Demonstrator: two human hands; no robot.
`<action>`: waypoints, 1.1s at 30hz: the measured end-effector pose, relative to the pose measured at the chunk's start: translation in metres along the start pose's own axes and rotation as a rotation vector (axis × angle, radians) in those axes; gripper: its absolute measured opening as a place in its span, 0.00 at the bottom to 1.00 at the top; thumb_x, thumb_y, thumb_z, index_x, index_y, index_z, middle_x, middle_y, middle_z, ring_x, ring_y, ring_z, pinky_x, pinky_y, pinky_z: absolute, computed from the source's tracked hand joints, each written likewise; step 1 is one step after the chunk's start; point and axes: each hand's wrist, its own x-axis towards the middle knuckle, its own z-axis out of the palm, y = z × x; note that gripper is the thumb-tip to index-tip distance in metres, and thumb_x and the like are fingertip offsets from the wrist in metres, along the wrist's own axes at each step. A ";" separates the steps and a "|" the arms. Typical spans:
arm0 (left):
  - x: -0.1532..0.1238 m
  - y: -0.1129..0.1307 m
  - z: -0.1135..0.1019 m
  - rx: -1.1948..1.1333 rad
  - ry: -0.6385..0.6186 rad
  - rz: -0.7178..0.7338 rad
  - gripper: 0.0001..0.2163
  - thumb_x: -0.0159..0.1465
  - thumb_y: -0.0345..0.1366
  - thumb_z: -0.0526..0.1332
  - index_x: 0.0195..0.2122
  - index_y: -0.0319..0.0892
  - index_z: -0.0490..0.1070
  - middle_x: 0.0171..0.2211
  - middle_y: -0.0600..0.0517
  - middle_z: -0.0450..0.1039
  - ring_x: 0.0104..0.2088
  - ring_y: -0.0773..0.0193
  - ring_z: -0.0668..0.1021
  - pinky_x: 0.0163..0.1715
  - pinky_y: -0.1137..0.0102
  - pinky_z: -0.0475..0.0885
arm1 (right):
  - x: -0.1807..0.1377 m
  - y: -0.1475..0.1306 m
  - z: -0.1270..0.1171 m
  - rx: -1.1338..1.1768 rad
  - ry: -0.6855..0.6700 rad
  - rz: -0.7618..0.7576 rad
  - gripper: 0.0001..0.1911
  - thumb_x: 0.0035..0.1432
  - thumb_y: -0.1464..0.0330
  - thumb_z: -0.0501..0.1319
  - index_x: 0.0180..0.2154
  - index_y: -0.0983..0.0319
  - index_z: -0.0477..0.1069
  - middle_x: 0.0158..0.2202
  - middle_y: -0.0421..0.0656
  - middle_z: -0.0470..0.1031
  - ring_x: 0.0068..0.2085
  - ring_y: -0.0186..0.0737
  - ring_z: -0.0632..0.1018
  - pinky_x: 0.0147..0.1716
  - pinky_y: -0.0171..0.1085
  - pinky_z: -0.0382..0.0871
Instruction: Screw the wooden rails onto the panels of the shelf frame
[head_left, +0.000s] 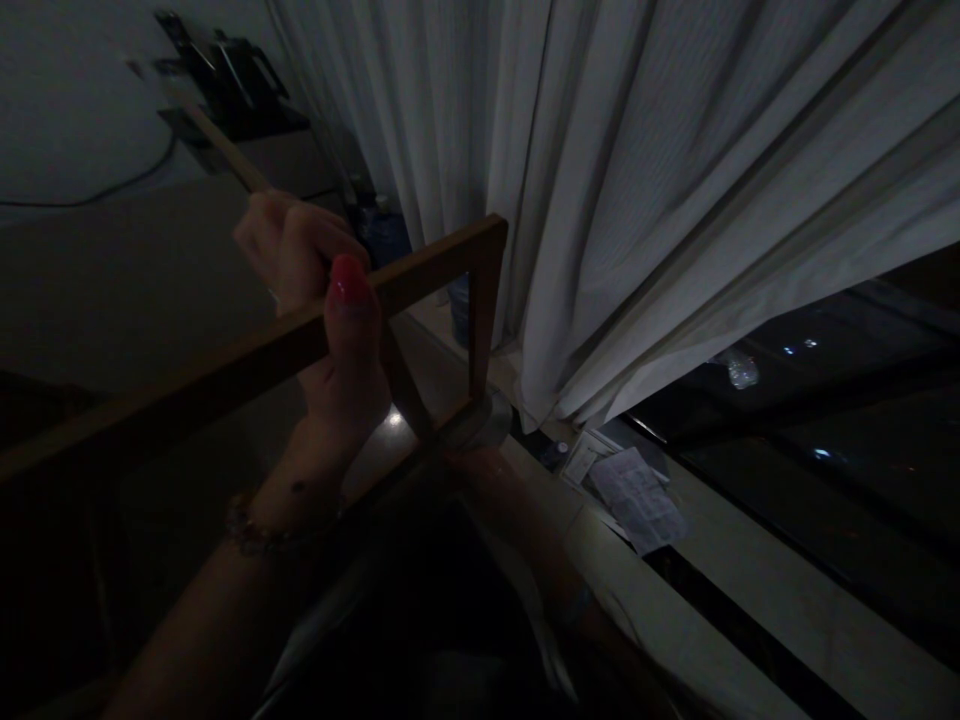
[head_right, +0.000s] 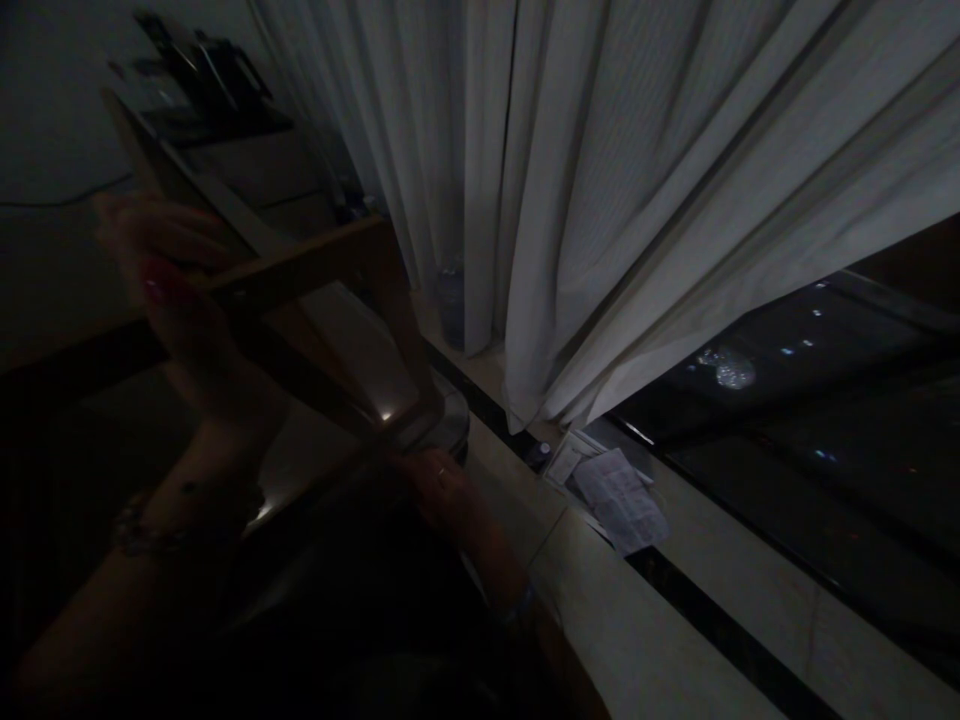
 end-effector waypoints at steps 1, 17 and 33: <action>0.000 -0.001 0.000 0.001 0.007 0.013 0.24 0.67 0.60 0.44 0.27 0.46 0.62 0.32 0.50 0.58 0.42 0.54 0.67 0.53 0.51 0.59 | 0.000 0.000 -0.002 -0.035 -0.042 -0.032 0.24 0.67 0.75 0.53 0.63 0.62 0.59 0.43 0.47 0.76 0.45 0.40 0.77 0.44 0.39 0.75; -0.001 0.007 0.001 0.027 0.009 0.017 0.23 0.68 0.59 0.44 0.28 0.47 0.62 0.32 0.50 0.58 0.42 0.54 0.67 0.52 0.51 0.62 | 0.019 0.009 -0.001 0.131 0.226 0.079 0.12 0.66 0.66 0.59 0.50 0.54 0.74 0.37 0.42 0.75 0.37 0.36 0.77 0.37 0.35 0.75; -0.001 0.006 0.004 -0.003 0.041 0.037 0.20 0.68 0.57 0.46 0.28 0.48 0.60 0.31 0.50 0.59 0.40 0.53 0.66 0.48 0.53 0.61 | 0.021 0.007 -0.010 -0.120 0.209 0.194 0.22 0.65 0.54 0.59 0.23 0.59 0.72 0.20 0.42 0.71 0.26 0.38 0.72 0.29 0.37 0.63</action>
